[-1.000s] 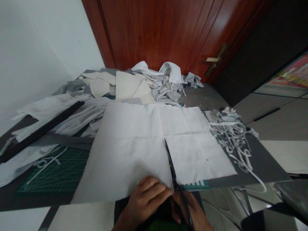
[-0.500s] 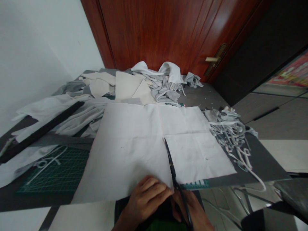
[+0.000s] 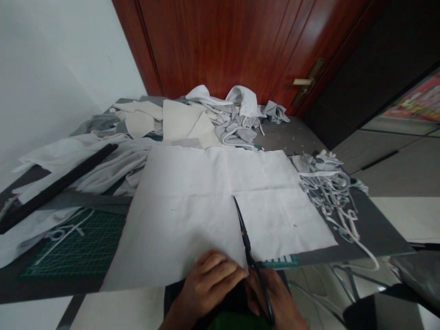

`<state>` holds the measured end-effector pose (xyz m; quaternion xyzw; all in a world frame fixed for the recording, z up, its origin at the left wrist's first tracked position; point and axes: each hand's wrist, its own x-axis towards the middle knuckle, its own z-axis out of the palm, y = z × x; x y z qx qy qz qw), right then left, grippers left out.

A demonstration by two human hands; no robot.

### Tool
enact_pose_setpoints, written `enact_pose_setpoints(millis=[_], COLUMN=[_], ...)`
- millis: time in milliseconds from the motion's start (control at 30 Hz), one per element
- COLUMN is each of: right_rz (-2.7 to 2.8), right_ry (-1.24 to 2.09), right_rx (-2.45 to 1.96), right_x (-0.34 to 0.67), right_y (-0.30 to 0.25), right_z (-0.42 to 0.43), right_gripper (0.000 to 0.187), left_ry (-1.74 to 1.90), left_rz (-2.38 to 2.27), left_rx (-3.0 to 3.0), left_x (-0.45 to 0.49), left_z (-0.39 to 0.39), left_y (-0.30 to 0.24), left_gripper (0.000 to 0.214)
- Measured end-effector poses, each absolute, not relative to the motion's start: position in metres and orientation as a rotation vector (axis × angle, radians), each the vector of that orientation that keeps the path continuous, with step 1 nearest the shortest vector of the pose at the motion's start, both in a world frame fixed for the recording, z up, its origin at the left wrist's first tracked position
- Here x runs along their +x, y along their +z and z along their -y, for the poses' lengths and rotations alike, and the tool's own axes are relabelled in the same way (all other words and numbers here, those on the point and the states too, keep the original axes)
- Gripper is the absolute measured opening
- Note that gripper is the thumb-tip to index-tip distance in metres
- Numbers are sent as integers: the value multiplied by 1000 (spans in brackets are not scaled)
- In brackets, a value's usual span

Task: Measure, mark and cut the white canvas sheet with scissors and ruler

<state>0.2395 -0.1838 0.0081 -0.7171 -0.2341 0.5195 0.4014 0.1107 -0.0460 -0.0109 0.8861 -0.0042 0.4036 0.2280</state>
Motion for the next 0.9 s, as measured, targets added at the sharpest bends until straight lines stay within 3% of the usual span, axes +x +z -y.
enact_pose_setpoints(millis=[267, 433, 900], right_rz=[476, 449, 337], right_ry=[1321, 1307, 1400], right_rx=[-1764, -1770, -1707], right_x=[239, 240, 244], right_y=[6, 8, 15], right_z=[184, 182, 184], right_gripper=[74, 68, 83], left_ry=[1106, 1139, 1295], left_rz=[13, 22, -48], left_rx=[2456, 2439, 2294], left_x=[110, 110, 111], left_z=[46, 46, 47], left_y=[-15, -13, -10], left_gripper=[22, 24, 19])
